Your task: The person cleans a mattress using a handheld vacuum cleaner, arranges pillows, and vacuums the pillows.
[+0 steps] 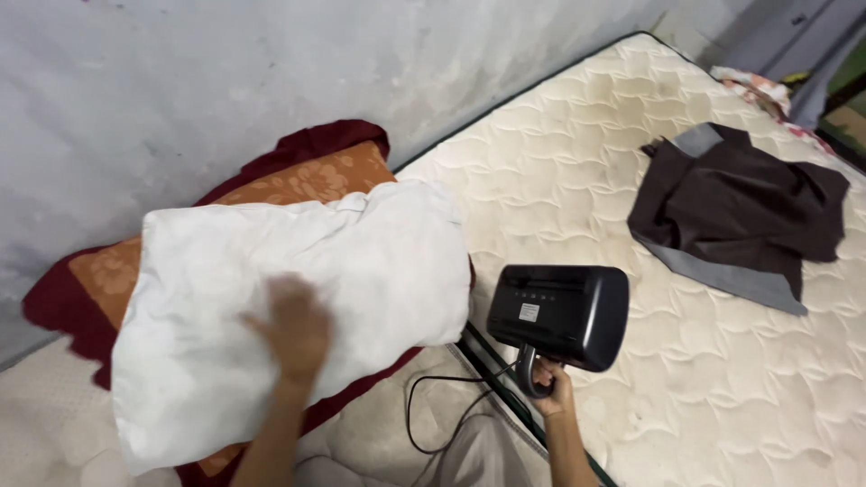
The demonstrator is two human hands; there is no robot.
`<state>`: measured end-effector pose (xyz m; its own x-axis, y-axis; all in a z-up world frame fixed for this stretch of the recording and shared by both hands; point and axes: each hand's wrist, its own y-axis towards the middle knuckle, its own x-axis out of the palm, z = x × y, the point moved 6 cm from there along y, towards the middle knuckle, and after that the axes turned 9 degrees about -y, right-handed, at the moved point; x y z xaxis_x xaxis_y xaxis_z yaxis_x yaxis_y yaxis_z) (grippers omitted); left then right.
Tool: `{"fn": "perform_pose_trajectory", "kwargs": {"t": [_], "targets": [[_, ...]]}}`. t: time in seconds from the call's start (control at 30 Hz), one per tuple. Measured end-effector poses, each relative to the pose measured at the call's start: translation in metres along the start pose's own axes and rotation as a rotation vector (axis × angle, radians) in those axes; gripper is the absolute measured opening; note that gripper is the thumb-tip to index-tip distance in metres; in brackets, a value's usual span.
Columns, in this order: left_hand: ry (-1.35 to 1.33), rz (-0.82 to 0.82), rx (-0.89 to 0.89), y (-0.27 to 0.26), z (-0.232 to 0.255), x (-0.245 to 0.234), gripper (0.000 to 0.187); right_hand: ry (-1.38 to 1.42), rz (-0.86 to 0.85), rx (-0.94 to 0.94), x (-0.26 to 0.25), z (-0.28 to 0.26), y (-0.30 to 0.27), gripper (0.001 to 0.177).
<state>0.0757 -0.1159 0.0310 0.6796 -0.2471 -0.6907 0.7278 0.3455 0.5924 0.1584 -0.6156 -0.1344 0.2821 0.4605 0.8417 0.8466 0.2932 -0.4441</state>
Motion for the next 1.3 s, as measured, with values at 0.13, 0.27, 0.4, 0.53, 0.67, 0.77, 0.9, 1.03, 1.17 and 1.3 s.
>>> {"fn": "perform_pose_trajectory", "kwargs": {"t": [0.13,0.27,0.4,0.53,0.67,0.77,0.9,1.03,1.17,1.3], "targets": [[-0.08,-0.496,0.196,-0.026,0.126,0.067,0.054,0.335,-0.106,0.054,-0.003,0.017,-0.008,0.017],[-0.503,-0.592,0.129,-0.022,0.216,0.093,0.061,0.292,-0.074,0.018,-0.014,0.018,-0.023,0.012],[-0.662,-0.544,0.117,-0.015,0.276,0.1,0.067,0.276,-0.077,0.051,-0.025,0.028,-0.042,0.015],[-0.714,-0.55,0.148,-0.017,0.306,0.09,0.071,0.219,-0.244,0.091,-0.022,0.048,-0.052,0.017],[-0.726,-0.469,0.179,-0.024,0.303,0.072,0.067,0.113,-0.303,0.046,-0.021,0.064,-0.049,0.009],[-0.702,-0.432,0.153,-0.026,0.296,0.062,0.066,0.119,-0.37,0.113,-0.017,0.077,-0.05,0.018],[-0.703,-0.41,0.188,-0.025,0.297,0.048,0.07,0.043,-0.45,0.131,-0.006,0.081,-0.045,0.026],[-0.736,-0.428,0.219,-0.028,0.299,0.04,0.072,-0.079,-0.191,0.15,-0.02,0.085,-0.041,0.026],[-0.743,-0.422,0.201,-0.024,0.291,0.036,0.072,-0.077,-0.333,0.156,-0.012,0.089,-0.039,0.024],[-0.653,-0.418,0.219,-0.026,0.289,0.031,0.073,-0.005,-0.475,0.173,0.0,0.099,-0.04,0.029]]}}
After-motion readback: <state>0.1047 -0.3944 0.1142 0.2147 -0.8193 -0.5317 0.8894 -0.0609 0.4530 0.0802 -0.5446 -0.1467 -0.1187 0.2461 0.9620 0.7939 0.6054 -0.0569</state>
